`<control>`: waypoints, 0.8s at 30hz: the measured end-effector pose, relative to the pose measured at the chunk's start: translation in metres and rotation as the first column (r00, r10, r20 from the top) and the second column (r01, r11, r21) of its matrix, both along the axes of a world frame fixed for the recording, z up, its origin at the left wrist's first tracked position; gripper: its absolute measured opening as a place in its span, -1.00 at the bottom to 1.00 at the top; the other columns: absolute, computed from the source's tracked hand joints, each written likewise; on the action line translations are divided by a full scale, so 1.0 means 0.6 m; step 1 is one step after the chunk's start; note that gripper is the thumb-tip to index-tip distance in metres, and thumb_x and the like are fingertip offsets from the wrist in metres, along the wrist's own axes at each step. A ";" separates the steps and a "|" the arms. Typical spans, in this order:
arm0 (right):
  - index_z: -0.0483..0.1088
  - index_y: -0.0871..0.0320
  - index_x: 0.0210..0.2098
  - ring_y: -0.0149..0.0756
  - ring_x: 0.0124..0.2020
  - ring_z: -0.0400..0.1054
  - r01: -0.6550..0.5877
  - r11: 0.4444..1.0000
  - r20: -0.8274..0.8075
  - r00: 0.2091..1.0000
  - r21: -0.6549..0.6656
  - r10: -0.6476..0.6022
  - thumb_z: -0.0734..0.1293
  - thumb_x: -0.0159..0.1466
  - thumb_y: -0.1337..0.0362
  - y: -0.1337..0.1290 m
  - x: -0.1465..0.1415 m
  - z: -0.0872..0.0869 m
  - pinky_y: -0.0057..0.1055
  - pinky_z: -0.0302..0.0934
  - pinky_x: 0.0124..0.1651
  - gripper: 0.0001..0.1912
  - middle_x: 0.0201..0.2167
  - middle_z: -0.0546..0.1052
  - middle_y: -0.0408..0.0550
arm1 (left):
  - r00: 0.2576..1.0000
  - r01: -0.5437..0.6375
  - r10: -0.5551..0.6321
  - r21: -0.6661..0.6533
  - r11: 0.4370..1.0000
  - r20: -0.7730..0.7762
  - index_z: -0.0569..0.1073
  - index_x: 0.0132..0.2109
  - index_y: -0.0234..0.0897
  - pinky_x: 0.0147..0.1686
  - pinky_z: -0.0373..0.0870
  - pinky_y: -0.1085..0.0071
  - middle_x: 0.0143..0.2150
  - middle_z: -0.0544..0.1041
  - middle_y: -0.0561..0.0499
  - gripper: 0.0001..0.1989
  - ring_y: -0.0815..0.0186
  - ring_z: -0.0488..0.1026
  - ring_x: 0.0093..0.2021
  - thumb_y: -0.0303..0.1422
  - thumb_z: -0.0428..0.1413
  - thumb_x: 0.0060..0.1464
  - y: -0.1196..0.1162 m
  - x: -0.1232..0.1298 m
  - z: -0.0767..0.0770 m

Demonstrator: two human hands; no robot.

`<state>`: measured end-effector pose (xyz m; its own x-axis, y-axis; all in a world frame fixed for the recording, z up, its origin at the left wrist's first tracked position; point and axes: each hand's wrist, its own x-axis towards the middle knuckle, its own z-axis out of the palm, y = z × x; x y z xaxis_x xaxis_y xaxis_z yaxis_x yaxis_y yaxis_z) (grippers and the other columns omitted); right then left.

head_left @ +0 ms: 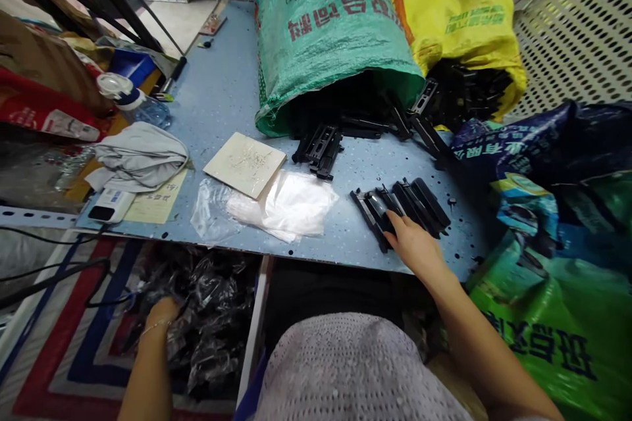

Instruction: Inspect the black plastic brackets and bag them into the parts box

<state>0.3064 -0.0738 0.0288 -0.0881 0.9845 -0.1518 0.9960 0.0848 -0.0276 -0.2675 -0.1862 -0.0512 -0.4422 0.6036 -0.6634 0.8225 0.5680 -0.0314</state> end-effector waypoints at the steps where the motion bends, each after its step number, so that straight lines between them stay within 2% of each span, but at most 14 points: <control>1: 0.29 0.24 0.19 0.00 -0.15 0.45 0.023 0.999 -0.050 0.998 -0.022 -0.024 0.23 0.36 0.28 0.001 0.003 -0.005 -0.21 0.31 -0.18 -0.58 -0.10 0.52 0.19 | 0.997 -0.020 0.020 -0.006 1.000 0.079 0.46 -0.54 -0.30 -0.36 0.45 0.28 -0.56 0.52 -0.11 -0.74 0.01 0.58 -0.37 -0.18 0.20 -0.12 0.010 0.017 0.015; 3: 0.35 0.24 0.12 -0.01 -0.13 0.46 0.067 0.996 -0.212 0.974 -0.059 -0.078 0.22 0.35 0.26 0.007 0.010 -0.020 -0.19 0.32 -0.13 -0.62 -0.08 0.54 0.19 | 0.922 -0.024 0.020 0.004 1.000 0.387 0.53 -0.41 -0.30 -0.36 0.44 0.35 -0.49 0.56 -0.06 -0.65 0.14 0.56 -0.39 -0.07 0.15 0.01 0.041 0.079 0.057; 4: 0.38 0.21 0.09 -0.03 -0.11 0.46 0.088 0.993 -0.327 0.939 -0.074 -0.108 0.24 0.33 0.24 0.012 0.010 -0.028 -0.18 0.32 -0.10 -0.64 -0.09 0.55 0.17 | 0.813 -0.023 -0.009 0.047 0.999 0.582 0.56 -0.31 -0.29 -0.34 0.44 0.36 -0.42 0.59 -0.05 -0.61 0.19 0.55 -0.38 -0.03 0.10 0.08 0.063 0.123 0.081; 5: 0.41 0.19 0.05 -0.06 -0.12 0.47 0.105 0.990 -0.457 0.879 -0.093 -0.136 0.26 0.31 0.21 0.017 0.008 -0.037 -0.18 0.32 -0.08 -0.64 -0.11 0.56 0.13 | 0.696 0.016 -0.100 0.123 0.992 0.711 0.58 -0.24 -0.27 -0.33 0.44 0.36 -0.39 0.59 -0.04 -0.58 0.22 0.53 -0.38 0.00 0.07 0.13 0.089 0.175 0.103; 6: 0.42 0.16 0.02 -0.09 -0.14 0.47 0.113 0.986 -0.587 0.793 -0.121 -0.163 0.28 0.28 0.17 0.022 0.001 -0.045 -0.19 0.33 -0.07 -0.64 -0.15 0.57 0.08 | 0.644 0.029 -0.224 0.270 0.962 0.732 0.59 -0.23 -0.26 -0.30 0.44 0.36 -0.38 0.58 -0.03 -0.60 0.25 0.51 -0.39 -0.02 0.06 0.17 0.119 0.231 0.121; 8: 0.44 0.15 -0.02 -0.15 -0.19 0.46 0.105 0.976 -0.787 0.577 -0.192 -0.217 0.31 0.23 0.12 0.031 -0.019 -0.059 -0.21 0.34 -0.09 -0.63 -0.24 0.57 0.00 | 0.696 -0.073 -0.419 0.639 0.766 0.582 0.59 -0.14 -0.24 -0.15 0.43 0.33 -0.25 0.58 -0.07 -0.64 0.27 0.50 -0.28 -0.10 0.02 0.24 0.186 0.343 0.139; 9: 0.44 0.16 -0.04 -0.17 -0.21 0.46 0.089 0.970 -0.849 0.469 -0.228 -0.242 0.33 0.21 0.11 0.033 -0.030 -0.062 -0.22 0.34 -0.10 -0.62 -0.26 0.57 -0.01 | 0.758 -0.108 -0.436 0.754 0.648 0.484 0.58 -0.10 -0.27 -0.11 0.42 0.29 -0.12 0.55 -0.13 -0.65 0.25 0.49 -0.21 -0.14 0.02 0.26 0.219 0.391 0.138; 11: 0.45 0.16 -0.06 -0.20 -0.22 0.45 0.065 0.952 -0.908 0.287 -0.300 -0.306 0.38 0.16 0.10 0.034 -0.049 -0.063 -0.24 0.34 -0.10 -0.60 -0.27 0.56 -0.02 | 0.840 -0.037 -0.454 0.865 0.500 0.298 0.57 -0.11 -0.32 -0.04 0.38 0.22 -0.05 0.50 -0.21 -0.72 0.15 0.45 -0.11 -0.21 0.13 0.17 0.270 0.459 0.122; 12: 0.45 0.16 -0.07 -0.22 -0.22 0.45 0.066 0.940 -0.917 0.208 -0.334 -0.341 0.40 0.15 0.10 0.033 -0.055 -0.060 -0.26 0.33 -0.11 -0.60 -0.26 0.56 -0.02 | 0.848 -0.003 -0.467 0.883 0.469 0.251 0.57 -0.16 -0.33 -0.03 0.36 0.21 -0.08 0.50 -0.20 -0.78 0.13 0.43 -0.09 -0.27 0.16 0.15 0.287 0.477 0.110; 14: 0.47 0.16 -0.09 -0.25 -0.22 0.44 0.056 0.912 -0.911 0.045 -0.407 -0.409 0.43 0.14 0.11 0.031 -0.063 -0.048 -0.32 0.32 -0.16 -0.62 -0.23 0.57 -0.02 | 0.826 -0.024 -0.484 0.877 0.480 0.288 0.53 -0.32 -0.30 -0.08 0.35 0.25 -0.24 0.49 -0.12 -0.91 0.17 0.42 -0.14 -0.36 0.18 0.10 0.302 0.486 0.085; 16: 0.49 0.17 -0.15 -0.29 -0.28 0.43 -0.033 0.866 -0.858 -0.127 -0.499 -0.498 0.45 0.15 0.12 0.034 -0.074 -0.035 -0.40 0.30 -0.26 -0.67 -0.21 0.58 0.02 | 0.770 -0.198 -0.424 0.811 0.551 0.476 0.45 -0.41 -0.27 -0.20 0.34 0.33 -0.37 0.43 0.00 -0.89 0.27 0.39 -0.29 -0.38 0.21 0.04 0.301 0.473 0.067; 19: 0.49 0.19 -0.21 -0.36 -0.38 0.40 -0.285 0.784 -0.707 -0.338 -0.552 -0.621 0.48 0.13 0.14 0.058 -0.113 -0.028 -0.47 0.24 -0.42 -0.69 -0.13 0.59 0.10 | 0.596 -0.489 -0.266 0.605 0.628 0.758 0.35 -0.41 -0.26 -0.32 0.30 0.42 -0.42 0.39 0.10 -0.80 0.37 0.33 -0.40 -0.35 0.26 -0.07 0.292 0.453 0.055; 22: 0.47 0.18 -0.19 -0.40 -0.40 0.39 -0.418 0.749 -0.618 -0.425 -0.515 -0.662 0.50 0.10 0.18 0.093 -0.172 -0.043 -0.51 0.23 -0.45 -0.67 -0.11 0.58 0.08 | 0.462 -0.630 -0.214 0.488 0.604 0.861 0.27 -0.41 -0.24 -0.33 0.30 0.46 -0.42 0.39 0.11 -0.81 0.39 0.35 -0.40 -0.40 0.19 -0.07 0.287 0.445 0.061; 24: 0.46 0.17 -0.21 -0.44 -0.43 0.38 -0.400 0.750 -0.625 -0.416 -0.527 -0.661 0.52 0.08 0.23 0.112 -0.203 -0.057 -0.53 0.25 -0.41 -0.69 -0.24 0.59 -0.03 | 0.491 -0.666 -0.253 0.546 0.508 0.834 0.23 -0.39 -0.22 -0.30 0.33 0.45 -0.40 0.39 0.10 -0.83 0.38 0.38 -0.37 -0.44 0.13 -0.05 0.285 0.438 0.073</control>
